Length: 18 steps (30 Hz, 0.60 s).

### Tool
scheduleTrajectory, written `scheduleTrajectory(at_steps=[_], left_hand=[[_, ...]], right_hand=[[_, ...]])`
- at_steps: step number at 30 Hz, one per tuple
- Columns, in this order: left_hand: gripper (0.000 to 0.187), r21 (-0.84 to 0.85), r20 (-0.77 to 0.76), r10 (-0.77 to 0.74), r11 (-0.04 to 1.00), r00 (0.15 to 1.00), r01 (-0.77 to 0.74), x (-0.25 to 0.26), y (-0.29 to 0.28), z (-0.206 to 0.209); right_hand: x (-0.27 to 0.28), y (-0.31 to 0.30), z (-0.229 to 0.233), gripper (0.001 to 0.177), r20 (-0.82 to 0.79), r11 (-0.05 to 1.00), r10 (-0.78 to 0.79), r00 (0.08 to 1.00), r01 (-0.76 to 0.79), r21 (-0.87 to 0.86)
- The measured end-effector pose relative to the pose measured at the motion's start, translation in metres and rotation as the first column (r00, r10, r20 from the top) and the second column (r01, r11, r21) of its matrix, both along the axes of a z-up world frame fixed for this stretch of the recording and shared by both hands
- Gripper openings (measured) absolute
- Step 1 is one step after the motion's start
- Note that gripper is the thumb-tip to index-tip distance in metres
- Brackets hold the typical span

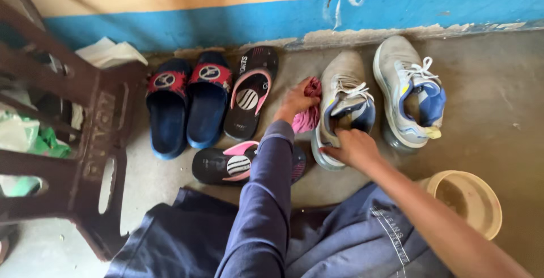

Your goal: The person sits on the floor and wipes a pair of white sneakers with a pink cloth. They dip the cloth into a small bowl of water and continue scrubbing the shoes, focusing on the sides and soles.

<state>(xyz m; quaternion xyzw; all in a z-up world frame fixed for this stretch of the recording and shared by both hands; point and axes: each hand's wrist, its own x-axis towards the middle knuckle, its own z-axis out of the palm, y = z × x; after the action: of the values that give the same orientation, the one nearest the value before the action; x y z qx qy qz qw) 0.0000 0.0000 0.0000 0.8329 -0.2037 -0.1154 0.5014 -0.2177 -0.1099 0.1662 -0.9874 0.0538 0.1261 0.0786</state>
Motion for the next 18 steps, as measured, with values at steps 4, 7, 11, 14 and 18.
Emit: scheduleTrajectory(at_steps=[4,7,11,14,18], left_hand=[[0.063,0.085,0.072,-0.016,0.996,0.997,0.010,-0.010,-0.007,-0.002],[0.061,0.128,0.083,-0.002,0.992,0.997,-0.009,-0.011,-0.022,0.003],[0.062,0.066,0.083,0.024,0.997,0.996,-0.029,-0.026,-0.027,0.004],[0.040,-0.224,0.080,0.021,0.975,0.997,-0.003,-0.050,-0.008,0.009],[0.051,-0.150,0.100,0.052,0.988,0.994,-0.036,-0.099,0.029,0.021]], right_hand=[[0.003,0.016,-0.008,0.038,0.219,0.974,-0.029,0.975,-0.022,0.226],[0.016,0.009,-0.015,0.030,0.336,0.929,0.031,0.941,-0.152,0.338],[0.019,-0.001,-0.018,0.023,0.325,0.848,0.036,0.945,-0.201,0.490],[0.023,0.004,-0.013,0.024,0.297,0.825,-0.001,0.955,-0.166,0.540],[0.020,0.005,-0.009,0.025,0.230,0.812,-0.070,0.971,-0.078,0.578]])
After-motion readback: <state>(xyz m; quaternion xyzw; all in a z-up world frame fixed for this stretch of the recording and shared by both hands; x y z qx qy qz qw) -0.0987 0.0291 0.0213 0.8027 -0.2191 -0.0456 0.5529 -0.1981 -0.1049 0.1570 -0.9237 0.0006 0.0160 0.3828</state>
